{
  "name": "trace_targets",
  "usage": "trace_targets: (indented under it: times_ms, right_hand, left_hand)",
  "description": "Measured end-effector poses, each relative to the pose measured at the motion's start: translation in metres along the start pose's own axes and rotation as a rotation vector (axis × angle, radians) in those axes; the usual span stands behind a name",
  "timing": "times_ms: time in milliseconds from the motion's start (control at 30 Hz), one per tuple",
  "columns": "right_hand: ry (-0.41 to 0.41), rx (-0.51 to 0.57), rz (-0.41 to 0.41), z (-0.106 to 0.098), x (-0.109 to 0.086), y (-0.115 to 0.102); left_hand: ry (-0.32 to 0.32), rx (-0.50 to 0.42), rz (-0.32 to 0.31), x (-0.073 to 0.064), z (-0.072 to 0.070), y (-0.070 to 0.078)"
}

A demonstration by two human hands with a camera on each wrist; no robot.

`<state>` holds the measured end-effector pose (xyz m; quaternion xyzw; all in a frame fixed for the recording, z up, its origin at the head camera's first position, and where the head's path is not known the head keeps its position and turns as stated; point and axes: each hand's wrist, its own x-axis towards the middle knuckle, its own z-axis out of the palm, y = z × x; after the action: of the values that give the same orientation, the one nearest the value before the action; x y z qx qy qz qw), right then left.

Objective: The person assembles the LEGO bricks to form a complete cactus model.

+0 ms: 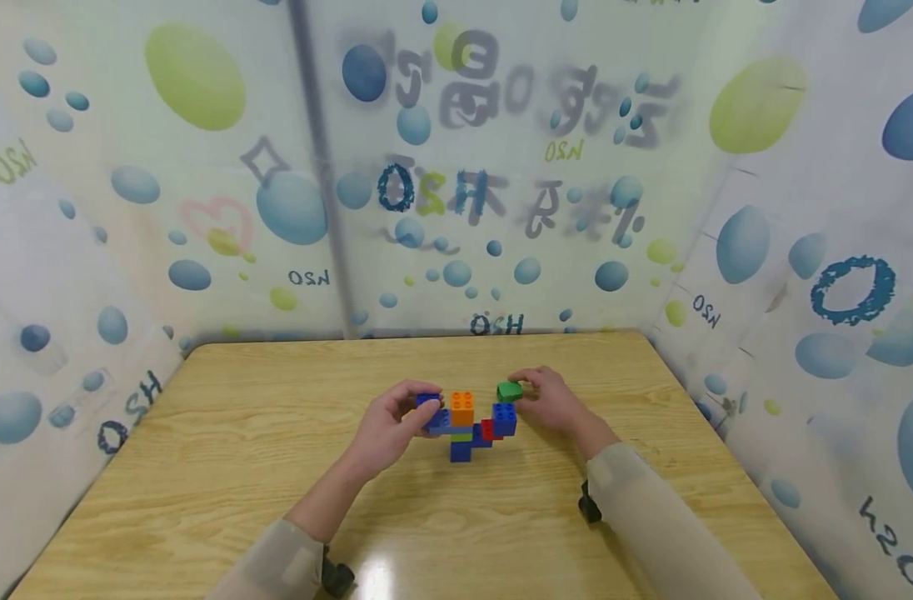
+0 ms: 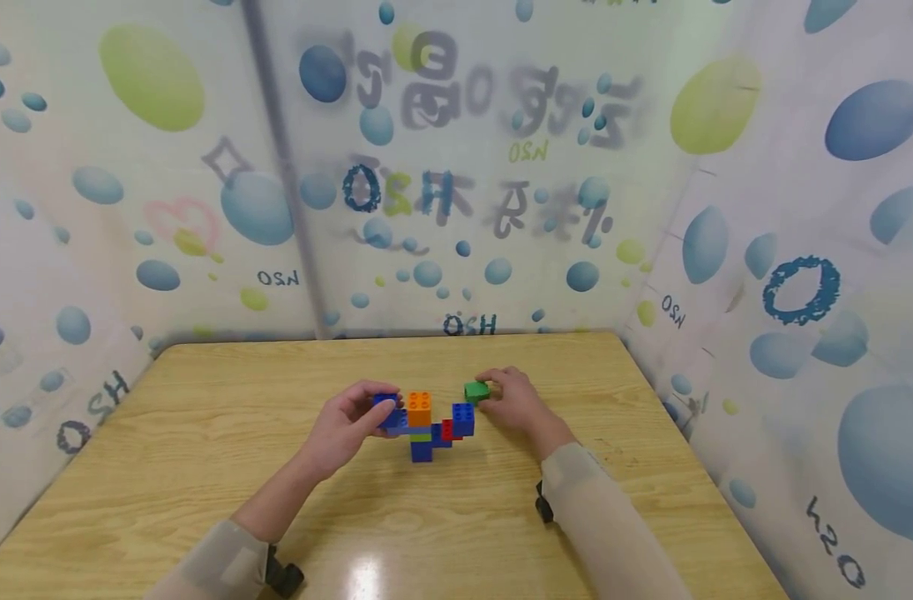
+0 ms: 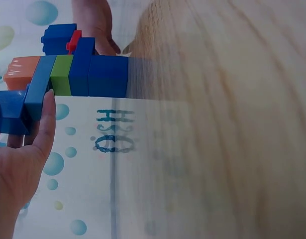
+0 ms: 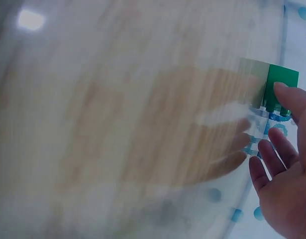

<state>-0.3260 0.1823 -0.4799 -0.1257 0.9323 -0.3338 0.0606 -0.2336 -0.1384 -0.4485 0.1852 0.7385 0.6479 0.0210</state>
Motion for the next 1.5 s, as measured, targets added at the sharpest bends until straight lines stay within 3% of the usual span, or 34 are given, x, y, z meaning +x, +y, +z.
trace_targets:
  times_ms: [167,500,967,1500]
  right_hand:
    - [0.019,-0.006,-0.022,0.0,0.0,0.004]
    - [0.047,0.153,0.012,-0.009,-0.012,0.0]
    - [0.12,0.181,-0.193,-0.034,-0.031,-0.022]
    - [0.139,0.29,-0.386,-0.037,-0.049,-0.069]
  left_hand:
    - [-0.001,-0.001,0.008,0.0,0.001,0.0]
    - [-0.001,0.003,0.015,0.0,0.001,-0.001]
    - [0.005,0.009,0.017,0.0,0.001,0.001]
    - [0.008,0.004,0.012,0.0,0.002,0.0]
